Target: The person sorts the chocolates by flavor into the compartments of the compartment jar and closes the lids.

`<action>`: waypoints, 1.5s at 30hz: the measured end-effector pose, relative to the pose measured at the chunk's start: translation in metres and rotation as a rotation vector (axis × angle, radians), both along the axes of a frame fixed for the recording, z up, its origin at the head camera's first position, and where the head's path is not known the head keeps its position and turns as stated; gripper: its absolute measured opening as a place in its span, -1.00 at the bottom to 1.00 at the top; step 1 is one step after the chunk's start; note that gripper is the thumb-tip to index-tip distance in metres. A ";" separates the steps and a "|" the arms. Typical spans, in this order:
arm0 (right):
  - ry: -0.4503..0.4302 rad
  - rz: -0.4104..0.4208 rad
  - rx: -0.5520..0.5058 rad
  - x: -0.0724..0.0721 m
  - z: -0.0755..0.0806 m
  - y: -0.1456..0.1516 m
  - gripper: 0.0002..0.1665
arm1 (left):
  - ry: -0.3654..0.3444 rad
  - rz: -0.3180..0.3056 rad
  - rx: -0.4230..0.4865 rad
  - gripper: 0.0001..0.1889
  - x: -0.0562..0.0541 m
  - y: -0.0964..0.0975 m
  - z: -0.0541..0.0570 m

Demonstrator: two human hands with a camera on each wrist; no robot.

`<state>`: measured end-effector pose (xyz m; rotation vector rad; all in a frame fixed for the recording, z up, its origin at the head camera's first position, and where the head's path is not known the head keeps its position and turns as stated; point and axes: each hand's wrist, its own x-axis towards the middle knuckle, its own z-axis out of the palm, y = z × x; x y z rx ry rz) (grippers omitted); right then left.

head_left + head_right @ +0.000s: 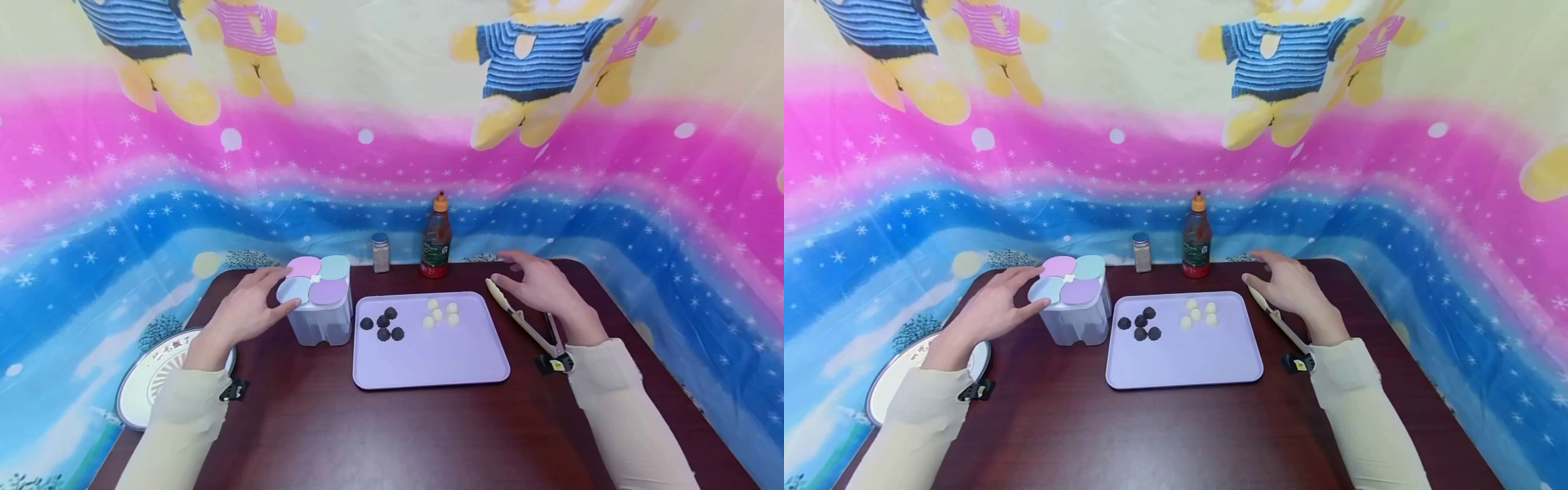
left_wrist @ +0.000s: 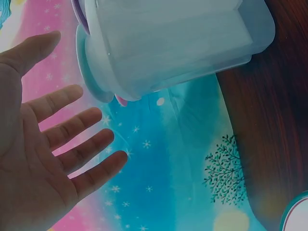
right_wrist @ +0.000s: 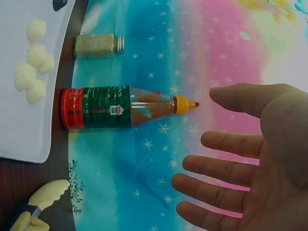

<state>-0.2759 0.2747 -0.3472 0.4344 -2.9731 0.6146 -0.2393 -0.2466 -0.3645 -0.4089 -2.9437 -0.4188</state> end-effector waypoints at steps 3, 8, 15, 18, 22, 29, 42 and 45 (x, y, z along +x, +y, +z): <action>-0.001 -0.004 -0.017 0.000 -0.001 -0.003 -0.24 | 0.013 -0.003 0.013 -0.22 0.000 0.001 -0.001; -0.005 -0.011 -0.047 0.000 -0.003 -0.010 -0.27 | 0.034 -0.017 0.033 -0.27 -0.001 0.002 -0.004; -0.006 -0.015 -0.091 0.002 -0.007 -0.019 -0.29 | 0.050 -0.018 0.048 -0.30 -0.001 0.005 -0.007; -0.006 -0.014 -0.111 0.002 -0.010 -0.022 -0.30 | 0.053 -0.018 0.054 -0.31 -0.001 0.006 -0.009; -0.028 -0.020 -0.138 0.001 -0.016 -0.027 -0.28 | 0.047 -0.014 0.057 -0.33 -0.001 0.008 -0.011; 0.010 -0.013 -0.124 0.001 -0.021 -0.036 -0.35 | 0.048 -0.020 0.071 -0.37 -0.001 0.010 -0.014; -0.006 0.025 -0.188 0.000 -0.022 -0.051 -0.43 | 0.042 -0.020 0.059 -0.37 -0.003 0.014 -0.018; -0.002 0.040 -0.183 0.000 -0.023 -0.053 -0.42 | 0.045 -0.022 0.053 -0.36 -0.004 0.014 -0.019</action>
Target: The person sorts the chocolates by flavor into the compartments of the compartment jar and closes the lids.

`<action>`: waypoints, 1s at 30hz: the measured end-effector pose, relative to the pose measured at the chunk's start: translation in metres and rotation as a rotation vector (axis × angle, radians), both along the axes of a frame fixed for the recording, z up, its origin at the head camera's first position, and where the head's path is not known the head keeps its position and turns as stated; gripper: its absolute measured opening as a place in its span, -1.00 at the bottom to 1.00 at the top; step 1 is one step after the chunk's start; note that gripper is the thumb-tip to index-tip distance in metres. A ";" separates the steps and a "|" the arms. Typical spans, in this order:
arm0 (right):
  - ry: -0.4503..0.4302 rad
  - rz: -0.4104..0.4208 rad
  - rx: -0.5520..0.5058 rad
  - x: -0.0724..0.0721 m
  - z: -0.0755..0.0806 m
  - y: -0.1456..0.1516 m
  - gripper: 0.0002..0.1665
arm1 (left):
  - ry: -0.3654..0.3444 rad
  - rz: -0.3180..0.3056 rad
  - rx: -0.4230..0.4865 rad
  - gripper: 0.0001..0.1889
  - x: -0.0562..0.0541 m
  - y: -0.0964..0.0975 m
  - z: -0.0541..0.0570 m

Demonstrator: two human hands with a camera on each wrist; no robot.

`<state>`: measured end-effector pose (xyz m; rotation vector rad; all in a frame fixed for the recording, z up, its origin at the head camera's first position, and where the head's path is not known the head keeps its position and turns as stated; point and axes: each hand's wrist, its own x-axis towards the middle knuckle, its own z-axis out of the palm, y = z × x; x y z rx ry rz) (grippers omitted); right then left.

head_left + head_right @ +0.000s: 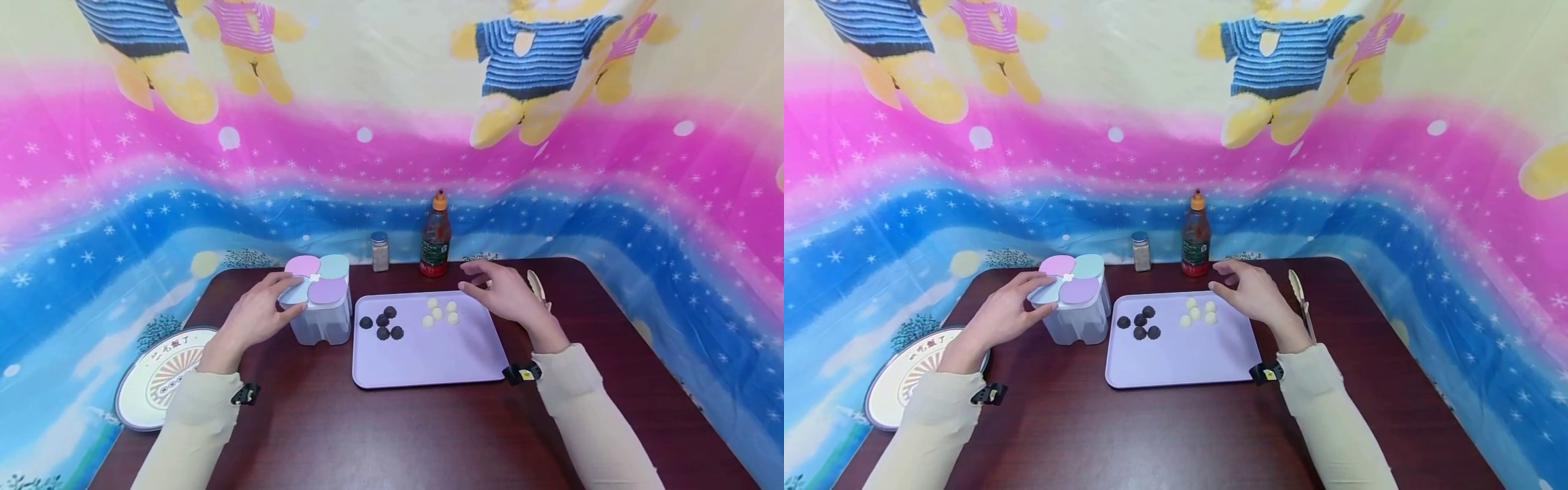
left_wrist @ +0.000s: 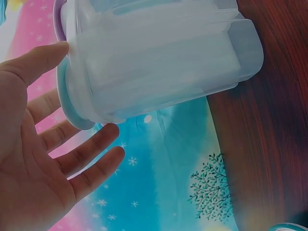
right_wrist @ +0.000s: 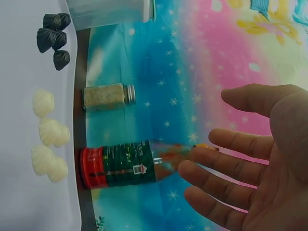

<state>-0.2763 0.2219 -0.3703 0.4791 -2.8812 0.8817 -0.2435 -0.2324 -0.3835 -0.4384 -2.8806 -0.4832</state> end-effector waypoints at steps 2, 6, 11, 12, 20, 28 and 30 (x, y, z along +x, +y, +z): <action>0.006 0.008 0.003 -0.001 -0.001 -0.001 -0.42 | 0.003 0.004 0.002 -0.36 0.000 0.000 -0.001; 0.014 0.014 0.000 -0.001 -0.003 -0.003 -0.43 | 0.022 0.003 0.003 -0.37 0.001 0.001 -0.001; 0.021 0.017 0.001 0.000 -0.004 -0.005 -0.43 | 0.040 -0.001 0.000 -0.39 0.004 0.001 -0.002; 0.021 0.017 0.000 0.000 -0.005 -0.006 -0.44 | 0.041 0.000 -0.001 -0.39 0.004 0.001 -0.002; 0.020 0.022 -0.014 0.001 -0.003 -0.013 -0.44 | 0.051 0.008 0.007 -0.39 0.004 0.003 -0.002; 0.026 0.044 -0.026 0.002 -0.005 -0.024 -0.44 | 0.046 0.009 0.008 -0.38 0.005 0.004 -0.002; 0.031 0.053 -0.030 0.002 -0.006 -0.027 -0.45 | 0.047 0.009 0.010 -0.38 0.004 0.004 -0.002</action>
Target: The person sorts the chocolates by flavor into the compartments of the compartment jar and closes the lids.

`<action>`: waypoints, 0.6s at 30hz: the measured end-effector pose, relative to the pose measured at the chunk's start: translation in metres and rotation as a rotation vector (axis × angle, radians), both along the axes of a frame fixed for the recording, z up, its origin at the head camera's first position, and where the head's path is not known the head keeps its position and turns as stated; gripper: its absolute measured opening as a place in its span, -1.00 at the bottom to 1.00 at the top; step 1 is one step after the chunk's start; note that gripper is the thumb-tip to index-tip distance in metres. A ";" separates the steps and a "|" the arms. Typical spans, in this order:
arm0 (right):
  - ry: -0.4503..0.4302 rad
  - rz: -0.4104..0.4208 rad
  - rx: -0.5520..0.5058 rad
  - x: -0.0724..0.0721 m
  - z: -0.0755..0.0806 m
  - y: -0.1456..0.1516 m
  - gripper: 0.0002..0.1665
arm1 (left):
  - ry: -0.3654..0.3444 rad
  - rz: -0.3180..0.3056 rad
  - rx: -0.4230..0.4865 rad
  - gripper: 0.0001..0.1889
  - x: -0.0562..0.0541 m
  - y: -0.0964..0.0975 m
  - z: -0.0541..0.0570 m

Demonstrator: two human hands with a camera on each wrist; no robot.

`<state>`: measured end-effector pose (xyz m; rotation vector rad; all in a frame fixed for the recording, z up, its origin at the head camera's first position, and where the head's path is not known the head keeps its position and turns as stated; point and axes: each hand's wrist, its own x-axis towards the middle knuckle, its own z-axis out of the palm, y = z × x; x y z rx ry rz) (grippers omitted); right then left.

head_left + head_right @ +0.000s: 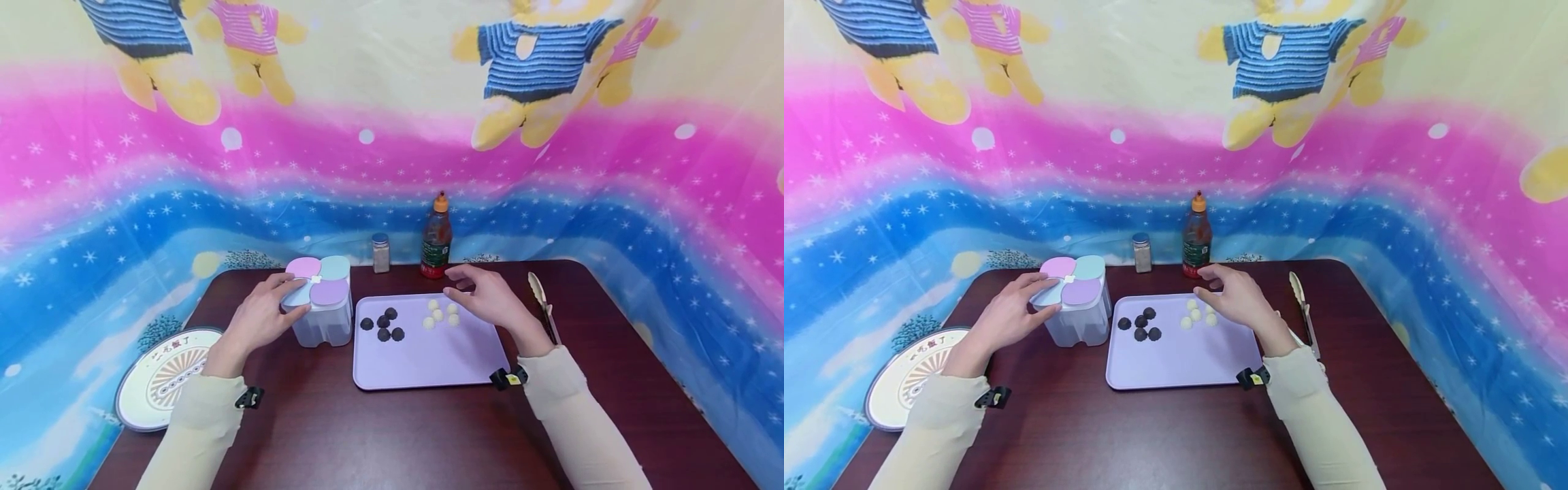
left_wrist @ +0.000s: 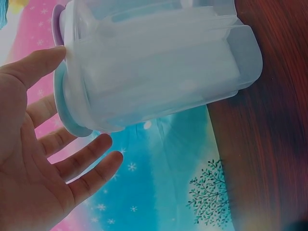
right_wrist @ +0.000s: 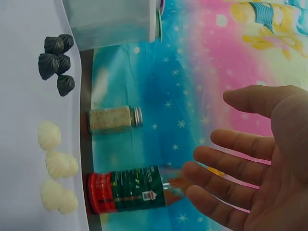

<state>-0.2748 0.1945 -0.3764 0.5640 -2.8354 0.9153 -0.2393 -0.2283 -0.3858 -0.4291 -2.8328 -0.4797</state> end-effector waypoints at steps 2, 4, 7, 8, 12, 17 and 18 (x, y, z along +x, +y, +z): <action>0.007 0.011 -0.004 0.000 0.000 -0.003 -0.45 | 0.002 -0.001 0.004 -0.38 0.000 0.000 0.000; 0.007 0.017 -0.007 0.000 0.000 -0.007 -0.44 | 0.005 0.002 0.010 -0.38 -0.001 0.001 0.000; 0.006 0.027 -0.004 0.001 0.001 -0.013 -0.44 | 0.010 0.003 0.016 -0.37 -0.001 0.001 -0.001; 0.006 0.032 -0.004 0.001 0.001 -0.015 -0.44 | 0.011 0.003 0.016 -0.37 -0.002 0.001 -0.001; 0.006 0.041 0.000 0.002 0.002 -0.024 -0.45 | 0.010 0.001 0.010 -0.38 -0.002 0.002 -0.001; 0.013 0.060 -0.002 0.002 0.001 -0.033 -0.44 | 0.007 0.001 0.003 -0.38 -0.002 0.002 -0.001; 0.014 0.063 -0.002 0.001 0.000 -0.035 -0.44 | 0.006 0.002 0.003 -0.38 -0.002 0.002 -0.001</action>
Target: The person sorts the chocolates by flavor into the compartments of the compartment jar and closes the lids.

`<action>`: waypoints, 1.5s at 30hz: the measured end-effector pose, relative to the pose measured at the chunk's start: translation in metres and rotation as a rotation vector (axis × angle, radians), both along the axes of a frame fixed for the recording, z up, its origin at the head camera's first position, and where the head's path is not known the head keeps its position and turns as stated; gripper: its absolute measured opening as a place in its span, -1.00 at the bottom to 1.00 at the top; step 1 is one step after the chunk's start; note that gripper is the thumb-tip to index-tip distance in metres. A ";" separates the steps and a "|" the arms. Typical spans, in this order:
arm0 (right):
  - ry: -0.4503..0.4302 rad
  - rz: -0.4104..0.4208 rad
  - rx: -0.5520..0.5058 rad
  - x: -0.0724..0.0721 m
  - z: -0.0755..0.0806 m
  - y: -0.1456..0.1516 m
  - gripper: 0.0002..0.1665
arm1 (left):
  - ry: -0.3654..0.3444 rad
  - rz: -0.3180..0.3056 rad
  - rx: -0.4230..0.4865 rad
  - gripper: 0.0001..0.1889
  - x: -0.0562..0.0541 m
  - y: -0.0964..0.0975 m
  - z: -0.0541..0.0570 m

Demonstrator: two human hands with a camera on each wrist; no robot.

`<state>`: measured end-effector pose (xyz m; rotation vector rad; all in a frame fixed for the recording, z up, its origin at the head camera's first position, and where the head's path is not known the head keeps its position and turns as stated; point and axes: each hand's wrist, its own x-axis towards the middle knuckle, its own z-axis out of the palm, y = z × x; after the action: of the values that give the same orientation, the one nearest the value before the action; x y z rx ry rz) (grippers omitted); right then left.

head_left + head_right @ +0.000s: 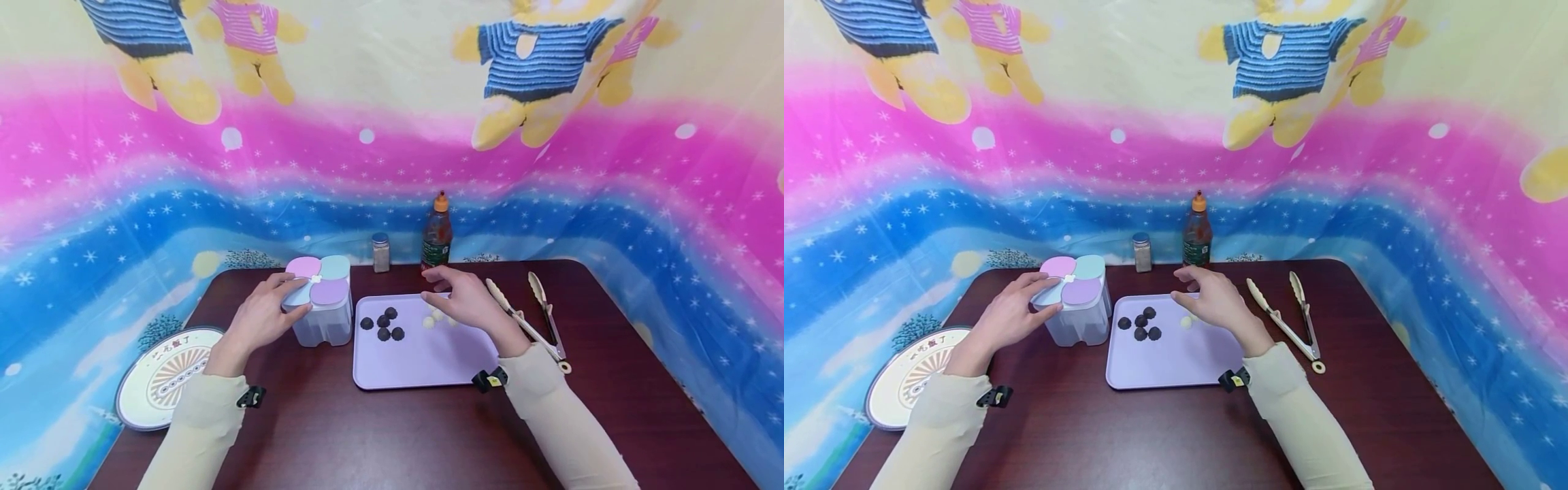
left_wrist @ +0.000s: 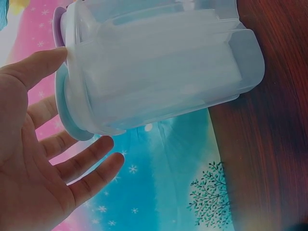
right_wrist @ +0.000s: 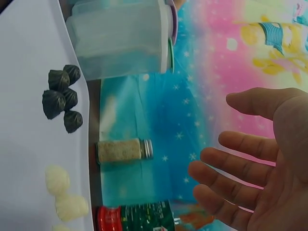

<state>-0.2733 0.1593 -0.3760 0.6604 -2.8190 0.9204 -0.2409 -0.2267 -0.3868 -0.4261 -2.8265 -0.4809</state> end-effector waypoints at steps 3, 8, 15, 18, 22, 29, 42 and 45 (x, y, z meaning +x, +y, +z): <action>0.002 0.007 -0.002 -0.002 -0.002 -0.005 -0.45 | -0.003 0.003 0.001 -0.38 0.000 0.000 0.000; 0.007 0.007 0.004 -0.003 -0.003 -0.014 -0.45 | -0.004 0.003 -0.002 -0.38 0.001 0.001 0.001; 0.005 0.020 -0.005 -0.006 -0.005 -0.027 -0.46 | -0.013 0.017 -0.011 -0.37 0.001 0.002 0.002; 0.004 0.030 -0.012 -0.008 -0.006 -0.032 -0.45 | -0.018 0.023 -0.014 -0.37 0.001 0.002 0.003; -0.002 0.044 -0.026 -0.009 -0.008 -0.039 -0.45 | -0.017 0.023 -0.015 -0.37 0.001 0.003 0.004; -0.009 0.071 -0.024 -0.009 -0.009 -0.053 -0.44 | -0.015 0.024 -0.013 -0.38 0.002 0.003 0.002; -0.012 0.099 -0.001 -0.007 -0.015 -0.081 -0.43 | -0.014 0.023 -0.015 -0.38 0.001 0.002 0.001; -0.011 0.109 0.010 -0.007 -0.014 -0.089 -0.43 | -0.009 0.022 -0.017 -0.38 0.002 0.003 0.002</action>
<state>-0.2803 0.0708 -0.3904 0.8205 -2.8234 0.9309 -0.2388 -0.2241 -0.3850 -0.3970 -2.8432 -0.4553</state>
